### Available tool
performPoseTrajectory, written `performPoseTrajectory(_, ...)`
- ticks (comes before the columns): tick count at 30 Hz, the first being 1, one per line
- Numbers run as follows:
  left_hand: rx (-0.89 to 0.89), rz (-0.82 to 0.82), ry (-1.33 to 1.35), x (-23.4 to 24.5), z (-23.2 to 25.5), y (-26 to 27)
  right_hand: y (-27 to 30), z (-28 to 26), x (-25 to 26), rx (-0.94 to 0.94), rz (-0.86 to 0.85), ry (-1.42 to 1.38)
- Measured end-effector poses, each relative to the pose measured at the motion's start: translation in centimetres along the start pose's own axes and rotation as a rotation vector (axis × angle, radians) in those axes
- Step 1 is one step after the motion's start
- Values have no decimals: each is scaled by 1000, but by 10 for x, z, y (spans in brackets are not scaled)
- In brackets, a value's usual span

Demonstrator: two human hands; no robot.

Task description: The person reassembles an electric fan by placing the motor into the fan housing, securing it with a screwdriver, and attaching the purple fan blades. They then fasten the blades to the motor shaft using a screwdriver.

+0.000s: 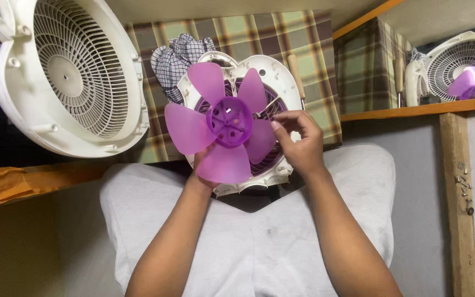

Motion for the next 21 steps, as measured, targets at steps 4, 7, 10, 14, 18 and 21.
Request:
performPoseTrajectory(4, 34, -14, 16, 1, -3, -4, -1, -5, -2, 49, 3, 65)
performPoseTrajectory(7, 31, -13, -9, 2, -3, -4, 1, -5, -1, 56, 39, -6)
performPoseTrajectory(10, 17, -10, -50, 3, 2, -4, 1, -1, 2, 15, 54, -114)
performPoseTrajectory(14, -96, 7, -155, 11, 24, -3, -2, 8, 9, -69, 116, -93)
performPoseTrajectory(18, -254, 20, -332, 16, 63, 2, -8, 19, 18, -164, 207, -113)
performPoseTrajectory(21, -360, 7, -600, 9, 81, 4, -11, 22, 25, -200, 235, -176)
Point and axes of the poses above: each hand's wrist, its own y-axis away from the middle knuckle, its own x-axis out of the back of the hand, z = x × y, the point moved 1 cm from there along -y, towards the middle knuckle, and after that the axes turned 1 degree about y, right-handed, at the moved point
